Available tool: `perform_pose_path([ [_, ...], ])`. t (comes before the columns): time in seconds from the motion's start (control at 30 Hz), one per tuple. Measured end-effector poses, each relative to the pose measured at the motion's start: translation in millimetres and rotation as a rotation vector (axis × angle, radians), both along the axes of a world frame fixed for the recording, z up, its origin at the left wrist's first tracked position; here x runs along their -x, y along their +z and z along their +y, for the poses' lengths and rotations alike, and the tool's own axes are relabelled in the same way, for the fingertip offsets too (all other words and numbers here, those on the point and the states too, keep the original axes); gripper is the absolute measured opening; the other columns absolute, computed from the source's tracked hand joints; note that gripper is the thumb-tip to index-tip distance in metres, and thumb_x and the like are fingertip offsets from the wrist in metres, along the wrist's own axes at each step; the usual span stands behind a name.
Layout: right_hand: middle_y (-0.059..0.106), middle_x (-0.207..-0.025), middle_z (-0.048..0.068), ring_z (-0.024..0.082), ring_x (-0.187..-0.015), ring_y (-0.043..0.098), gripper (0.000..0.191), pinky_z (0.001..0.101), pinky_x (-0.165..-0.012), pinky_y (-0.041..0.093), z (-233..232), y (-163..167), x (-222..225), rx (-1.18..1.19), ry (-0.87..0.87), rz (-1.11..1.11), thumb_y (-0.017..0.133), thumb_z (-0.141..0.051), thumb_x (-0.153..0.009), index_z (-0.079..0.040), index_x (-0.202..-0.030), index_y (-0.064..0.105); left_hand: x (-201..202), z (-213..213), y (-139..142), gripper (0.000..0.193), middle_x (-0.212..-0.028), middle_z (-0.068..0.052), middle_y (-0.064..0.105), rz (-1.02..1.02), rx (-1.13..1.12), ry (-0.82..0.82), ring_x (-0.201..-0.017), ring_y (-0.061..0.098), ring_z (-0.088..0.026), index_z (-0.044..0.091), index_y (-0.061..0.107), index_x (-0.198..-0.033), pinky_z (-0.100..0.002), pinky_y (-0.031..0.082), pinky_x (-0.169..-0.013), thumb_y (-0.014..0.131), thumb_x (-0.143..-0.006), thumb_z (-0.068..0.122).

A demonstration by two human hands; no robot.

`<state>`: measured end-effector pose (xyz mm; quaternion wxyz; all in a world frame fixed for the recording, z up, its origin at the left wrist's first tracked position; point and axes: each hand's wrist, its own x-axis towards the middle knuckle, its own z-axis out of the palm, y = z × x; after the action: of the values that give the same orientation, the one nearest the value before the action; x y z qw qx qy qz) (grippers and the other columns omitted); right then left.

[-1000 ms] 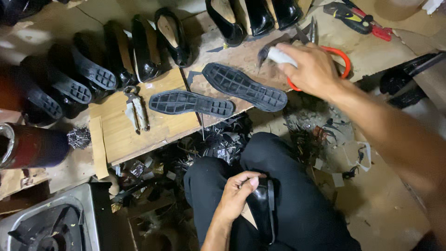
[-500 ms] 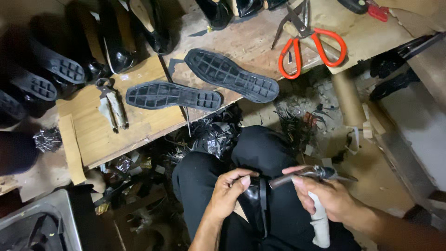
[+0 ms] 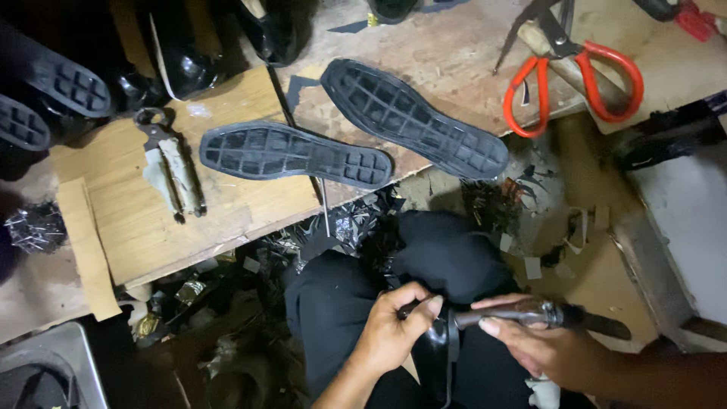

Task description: The person repeatedly hammers the heel of a black shoe to attach or secure a new sole. They pick up shoes from a shelf, hammer the heel area, inspect the fit, and place the shoe back on the shelf. The process is repeated for multiple shoes.

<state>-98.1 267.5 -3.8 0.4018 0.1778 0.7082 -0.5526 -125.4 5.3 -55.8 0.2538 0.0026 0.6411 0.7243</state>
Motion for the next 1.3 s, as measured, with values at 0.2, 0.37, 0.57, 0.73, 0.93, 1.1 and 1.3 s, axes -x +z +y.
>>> perform_pose_path([
  [0.2, 0.052, -0.044, 0.006, 0.016, -0.034, 0.047, 0.034, 0.0328, -0.036, 0.039, -1.3, -7.8, 9.0, 0.192, -0.109, 0.048, 0.061, -0.018, -0.094, 0.0, -0.123, 0.067, -2.6, -2.1, -5.4, 0.02, -0.072, 0.003, 0.061, 0.038, -0.062, 0.035, -0.072, 0.053, -0.004, 0.001, 0.068, -0.087, -0.025, 0.045, -0.067, 0.069, -0.095, 0.018],
  [0.37, 0.052, -0.045, 0.006, 0.016, -0.037, 0.048, 0.038, 0.0318, -0.039, 0.039, 0.2, 8.7, 3.8, 0.153, -0.134, 0.052, 0.064, -0.021, -0.091, -0.002, -0.124, 0.067, -16.9, -2.8, -22.4, 0.02, -0.077, 0.004, 0.064, -0.025, -0.143, 0.035, -0.074, 0.053, -0.005, 0.001, 0.072, -0.096, -0.025, 0.045, -0.069, 0.068, -0.095, 0.021],
  [0.57, 0.055, -0.06, 0.002, 0.012, -0.048, 0.045, 0.042, 0.0333, -0.042, 0.04, -10.0, 49.2, 102.5, -0.303, -0.112, 0.497, 0.077, -0.028, -0.085, -0.014, -0.124, 0.074, -13.9, -3.4, -34.4, 0.022, -0.083, 0.005, 0.065, 0.042, -0.161, 0.093, -0.081, 0.056, -0.004, 0.001, 0.072, -0.1, -0.024, 0.048, -0.076, 0.067, -0.098, 0.023],
  [0.73, 0.069, -0.097, 0.01, 0.023, -0.082, 0.068, 0.057, 0.0369, -0.075, 0.054, -18.1, 79.3, 227.0, -0.59, 0.257, 1.399, 0.074, -0.023, -0.084, -0.011, -0.139, 0.062, -0.7, -8.4, -35.8, 0.023, -0.089, 0.005, 0.068, 0.088, -0.173, 0.137, -0.087, 0.059, -0.004, 0.0, 0.07, -0.1, -0.023, 0.049, -0.083, 0.067, -0.099, 0.023],
  [0.93, 0.067, -0.125, 0.016, 0.037, -0.108, 0.066, 0.056, 0.047, -0.093, 0.054, -30.5, 61.5, 313.4, -0.856, 0.451, 1.421, 0.067, -0.018, -0.082, -0.012, -0.137, 0.063, 5.2, -9.4, -36.1, 0.023, -0.087, 0.003, 0.067, 0.066, -0.299, 0.191, -0.085, 0.059, -0.005, 0.0, 0.07, -0.099, -0.023, 0.048, -0.081, 0.071, -0.101, 0.024],
  [1.1, 0.069, -0.121, 0.012, 0.03, -0.109, 0.065, 0.05, 0.0455, -0.102, 0.052, -39.5, 57.6, 313.3, -1.085, 0.633, 1.474, 0.068, -0.018, -0.08, -0.011, -0.129, 0.067, 4.8, -12.1, -27.5, 0.025, -0.083, 0.004, 0.066, 0.005, -0.245, 0.228, -0.079, 0.058, -0.004, 0.002, 0.071, -0.1, -0.022, 0.046, -0.076, 0.071, -0.101, 0.027],
  [1.3, 0.074, -0.105, 0.008, 0.024, -0.098, 0.07, 0.046, 0.0378, -0.086, 0.056, -80.8, 72.5, 174.6, -0.45, 0.626, 1.235, 0.081, -0.034, -0.076, -0.01, -0.115, 0.074, 0.9, -15.9, -17.2, 0.038, -0.098, 0.001, 0.067, 0.06, -0.285, 0.231, -0.093, 0.06, -0.006, 0.006, 0.07, -0.108, -0.023, 0.046, -0.086, 0.049, -0.105, 0.038],
])
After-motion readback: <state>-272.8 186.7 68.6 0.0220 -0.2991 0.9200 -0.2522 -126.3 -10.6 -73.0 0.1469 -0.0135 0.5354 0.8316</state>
